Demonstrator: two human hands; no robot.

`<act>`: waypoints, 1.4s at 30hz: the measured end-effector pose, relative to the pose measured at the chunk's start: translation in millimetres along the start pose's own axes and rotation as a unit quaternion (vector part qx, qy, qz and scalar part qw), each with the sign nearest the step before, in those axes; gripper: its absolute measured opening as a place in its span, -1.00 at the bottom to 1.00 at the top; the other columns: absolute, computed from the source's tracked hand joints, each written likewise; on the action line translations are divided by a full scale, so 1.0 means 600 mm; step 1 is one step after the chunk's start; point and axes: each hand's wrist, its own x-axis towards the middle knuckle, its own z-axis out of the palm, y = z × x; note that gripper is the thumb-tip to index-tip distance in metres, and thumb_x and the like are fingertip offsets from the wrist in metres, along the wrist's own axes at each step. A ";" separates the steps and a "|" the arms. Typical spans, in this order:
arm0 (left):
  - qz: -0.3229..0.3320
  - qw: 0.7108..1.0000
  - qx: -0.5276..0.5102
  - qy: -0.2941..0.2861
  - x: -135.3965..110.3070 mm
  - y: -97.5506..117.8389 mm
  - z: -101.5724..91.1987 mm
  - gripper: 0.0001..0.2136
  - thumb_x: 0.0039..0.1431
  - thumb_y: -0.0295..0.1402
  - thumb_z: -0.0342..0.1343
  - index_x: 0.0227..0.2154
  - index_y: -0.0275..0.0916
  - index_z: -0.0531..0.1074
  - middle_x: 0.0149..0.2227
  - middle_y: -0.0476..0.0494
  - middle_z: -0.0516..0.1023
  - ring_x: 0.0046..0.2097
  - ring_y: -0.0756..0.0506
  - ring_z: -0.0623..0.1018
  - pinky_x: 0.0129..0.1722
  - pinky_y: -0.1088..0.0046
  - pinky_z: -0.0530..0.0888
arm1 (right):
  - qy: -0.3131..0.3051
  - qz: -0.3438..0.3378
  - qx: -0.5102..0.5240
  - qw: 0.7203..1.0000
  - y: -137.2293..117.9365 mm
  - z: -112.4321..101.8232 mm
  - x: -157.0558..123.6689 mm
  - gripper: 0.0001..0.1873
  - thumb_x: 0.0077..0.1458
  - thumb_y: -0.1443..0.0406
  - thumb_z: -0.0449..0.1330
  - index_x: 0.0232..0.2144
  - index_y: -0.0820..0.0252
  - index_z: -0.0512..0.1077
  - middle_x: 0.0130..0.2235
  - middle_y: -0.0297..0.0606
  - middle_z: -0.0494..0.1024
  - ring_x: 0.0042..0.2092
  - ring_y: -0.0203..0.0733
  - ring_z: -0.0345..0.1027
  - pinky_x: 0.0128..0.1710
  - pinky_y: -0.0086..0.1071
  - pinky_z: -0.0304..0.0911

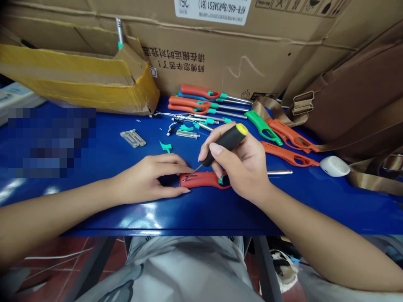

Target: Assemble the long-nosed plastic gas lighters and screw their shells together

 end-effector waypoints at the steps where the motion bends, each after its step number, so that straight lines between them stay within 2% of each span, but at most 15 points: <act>1: 0.002 1.000 0.000 0.000 0.000 0.000 0.000 -0.70 0.24 -0.31 0.28 -0.01 -0.29 0.55 -0.11 -0.21 0.60 -0.10 -0.10 0.60 -0.02 0.36 0.53 | -0.001 -0.003 -0.001 1.000 0.000 0.000 0.000 -0.91 0.23 0.24 0.26 -0.29 0.11 0.43 -0.38 -0.33 0.57 -0.62 -0.35 0.23 -0.69 -0.41 0.14; 10: -0.002 1.000 -0.002 0.002 0.000 0.000 0.000 -0.70 0.23 -0.32 0.28 0.00 -0.27 0.56 -0.09 -0.21 0.61 -0.09 -0.12 0.61 -0.01 0.35 0.54 | -0.030 -0.023 -0.050 0.998 -0.007 0.005 -0.010 -0.92 0.27 0.22 0.24 -0.25 0.07 0.44 -0.34 -0.31 0.58 -0.58 -0.33 0.29 -0.66 -0.37 0.20; 13: -0.002 1.000 -0.004 0.003 0.001 0.000 0.001 -0.71 0.23 -0.32 0.28 -0.01 -0.27 0.56 -0.09 -0.20 0.61 -0.10 -0.11 0.60 -0.02 0.35 0.54 | -0.028 -0.037 -0.095 0.994 -0.013 0.008 -0.014 -0.90 0.29 0.20 0.23 -0.15 0.02 0.44 -0.33 -0.29 0.59 -0.54 -0.28 0.34 -0.62 -0.34 0.26; 16: -0.003 1.000 -0.007 0.004 0.001 0.000 0.002 -0.71 0.23 -0.33 0.28 -0.02 -0.27 0.55 -0.10 -0.19 0.60 -0.10 -0.10 0.60 -0.02 0.36 0.53 | -0.023 -0.082 -0.140 0.986 -0.013 0.012 -0.017 -0.66 0.27 0.25 0.24 0.07 -0.12 0.32 -0.29 -0.30 0.57 -0.43 -0.20 0.45 -0.49 -0.29 0.38; 19: -0.006 1.000 -0.006 0.004 0.002 -0.001 0.002 -0.70 0.22 -0.31 0.29 -0.03 -0.31 0.56 -0.13 -0.20 0.60 -0.12 -0.10 0.60 -0.04 0.37 0.54 | -0.031 -0.148 -0.184 0.971 -0.013 0.014 -0.013 -0.49 0.23 0.33 0.27 0.15 -0.20 0.26 -0.16 -0.29 0.54 -0.31 -0.16 0.50 -0.31 -0.21 0.46; 21: -0.005 1.000 -0.001 0.004 0.002 -0.002 0.002 -0.70 0.22 -0.30 0.28 -0.03 -0.32 0.56 -0.13 -0.21 0.60 -0.11 -0.11 0.61 -0.03 0.35 0.54 | -0.064 -0.147 -0.222 0.962 -0.022 0.014 -0.003 -0.48 0.22 0.35 0.26 0.16 -0.16 0.28 -0.07 -0.25 0.52 -0.24 -0.12 0.50 -0.24 -0.18 0.47; 24: -0.002 1.000 0.011 0.006 0.002 -0.002 0.001 -0.70 0.23 -0.28 0.27 -0.03 -0.30 0.56 -0.10 -0.22 0.60 -0.07 -0.14 0.61 0.00 0.32 0.54 | -0.168 -0.059 -0.246 0.953 -0.051 0.016 0.016 -0.44 0.29 0.36 0.16 0.27 -0.10 0.20 0.02 -0.20 0.53 -0.26 -0.15 0.47 -0.28 -0.22 0.48; 26: -0.001 1.000 0.013 0.006 0.002 -0.002 0.001 -0.72 0.23 -0.28 0.27 -0.05 -0.29 0.57 -0.08 -0.23 0.60 -0.06 -0.15 0.61 0.01 0.30 0.54 | -0.206 -0.040 -0.259 0.943 -0.068 0.020 0.027 -0.42 0.28 0.38 0.17 0.28 -0.08 0.22 0.10 -0.21 0.50 -0.28 -0.19 0.47 -0.31 -0.27 0.48; 29: 0.005 1.000 0.007 0.008 0.001 -0.004 0.003 -0.76 0.22 -0.29 0.28 -0.10 -0.29 0.58 -0.11 -0.21 0.62 -0.08 -0.15 0.62 0.00 0.31 0.54 | -0.180 -0.101 -0.317 0.926 -0.071 0.028 0.038 -0.48 0.18 0.37 0.29 0.16 -0.05 0.38 0.14 -0.23 0.49 -0.21 -0.15 0.50 -0.30 -0.31 0.47; 32: 0.013 1.000 0.000 0.009 0.001 -0.006 0.004 -0.75 0.22 -0.30 0.27 -0.08 -0.28 0.57 -0.12 -0.21 0.63 -0.07 -0.15 0.61 0.00 0.31 0.53 | -0.095 -0.203 -0.377 0.899 -0.052 0.031 0.041 -0.58 0.08 0.26 0.41 -0.01 -0.02 0.46 -0.02 -0.25 0.59 -0.20 -0.10 0.52 -0.26 -0.29 0.47; 34: 0.015 1.000 0.000 0.011 0.000 -0.006 0.005 -0.74 0.22 -0.30 0.27 -0.07 -0.29 0.57 -0.13 -0.20 0.62 -0.08 -0.15 0.61 0.00 0.32 0.53 | -0.064 -0.238 -0.399 0.883 -0.039 0.027 0.041 -0.58 0.10 0.20 0.40 0.00 -0.01 0.45 -0.05 -0.23 0.62 -0.17 -0.07 0.54 -0.20 -0.26 0.49; 36: 0.009 1.000 0.001 0.011 0.000 -0.006 0.005 -0.73 0.22 -0.29 0.28 -0.07 -0.30 0.57 -0.15 -0.19 0.60 -0.11 -0.12 0.60 -0.01 0.33 0.53 | -0.071 -0.232 -0.390 0.888 -0.031 0.021 0.040 -0.55 0.22 0.19 0.29 0.14 0.01 0.38 0.04 -0.19 0.60 -0.13 -0.07 0.55 -0.18 -0.25 0.51; 39: -0.004 1.000 -0.002 0.001 0.001 -0.006 0.005 -0.72 0.20 -0.29 0.30 -0.06 -0.30 0.56 -0.16 -0.18 0.56 -0.14 -0.10 0.58 -0.03 0.35 0.52 | -0.112 -0.196 -0.325 0.918 -0.023 0.015 0.041 -0.51 0.37 0.23 0.08 0.30 0.03 0.21 0.14 -0.17 0.54 -0.15 -0.14 0.56 -0.27 -0.29 0.53; 40: -0.006 1.000 -0.003 -0.002 0.001 -0.007 0.006 -0.71 0.20 -0.30 0.30 -0.06 -0.31 0.56 -0.15 -0.18 0.56 -0.13 -0.10 0.58 -0.02 0.35 0.52 | -0.118 -0.194 -0.308 0.924 -0.021 0.014 0.042 -0.52 0.37 0.24 0.07 0.30 0.03 0.22 0.14 -0.17 0.54 -0.18 -0.17 0.56 -0.31 -0.31 0.52; 42: -0.006 1.000 -0.005 0.000 0.001 -0.007 0.006 -0.72 0.20 -0.30 0.30 -0.07 -0.32 0.56 -0.16 -0.18 0.55 -0.14 -0.10 0.58 -0.02 0.35 0.52 | -0.093 -0.221 -0.302 0.923 -0.017 0.015 0.043 -0.58 0.32 0.25 0.17 0.20 0.03 0.33 0.05 -0.21 0.57 -0.27 -0.21 0.53 -0.41 -0.37 0.48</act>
